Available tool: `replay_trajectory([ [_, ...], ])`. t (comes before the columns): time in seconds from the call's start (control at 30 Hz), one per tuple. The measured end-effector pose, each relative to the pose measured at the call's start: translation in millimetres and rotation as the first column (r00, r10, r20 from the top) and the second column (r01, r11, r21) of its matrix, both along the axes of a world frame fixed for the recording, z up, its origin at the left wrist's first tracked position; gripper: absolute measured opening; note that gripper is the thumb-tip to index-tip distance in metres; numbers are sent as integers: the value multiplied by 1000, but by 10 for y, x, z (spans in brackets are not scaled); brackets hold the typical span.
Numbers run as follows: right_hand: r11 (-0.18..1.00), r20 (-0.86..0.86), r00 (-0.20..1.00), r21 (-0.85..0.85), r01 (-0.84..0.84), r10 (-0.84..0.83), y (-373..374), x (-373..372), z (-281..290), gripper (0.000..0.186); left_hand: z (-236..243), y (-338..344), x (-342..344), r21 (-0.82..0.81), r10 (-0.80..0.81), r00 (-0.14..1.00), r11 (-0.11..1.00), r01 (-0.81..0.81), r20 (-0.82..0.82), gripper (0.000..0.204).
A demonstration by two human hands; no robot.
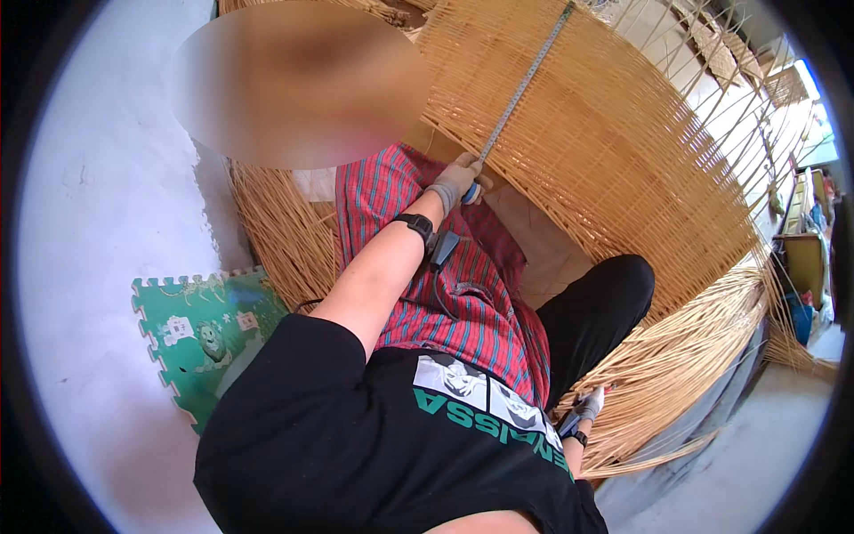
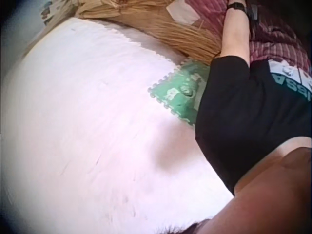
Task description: Measure and weave long bamboo strips into a large basket structure.
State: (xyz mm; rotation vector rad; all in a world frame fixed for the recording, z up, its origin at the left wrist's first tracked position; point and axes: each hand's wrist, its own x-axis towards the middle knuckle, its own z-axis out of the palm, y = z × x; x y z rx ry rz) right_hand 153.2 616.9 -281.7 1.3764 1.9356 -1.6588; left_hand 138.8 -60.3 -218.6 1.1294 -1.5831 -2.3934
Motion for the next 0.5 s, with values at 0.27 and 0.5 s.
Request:
replay_trajectory([
  [0.27,996,-334,938,36,-82,89,-525,-714,808,11,-224,33,-53,-212,53,996,975,-66,-68,29],
  [0.5,949,-758,582,160,-273,295,-1953,-975,2284,30,263,185,-74,-265,161,973,943,-202,-166,26],
])
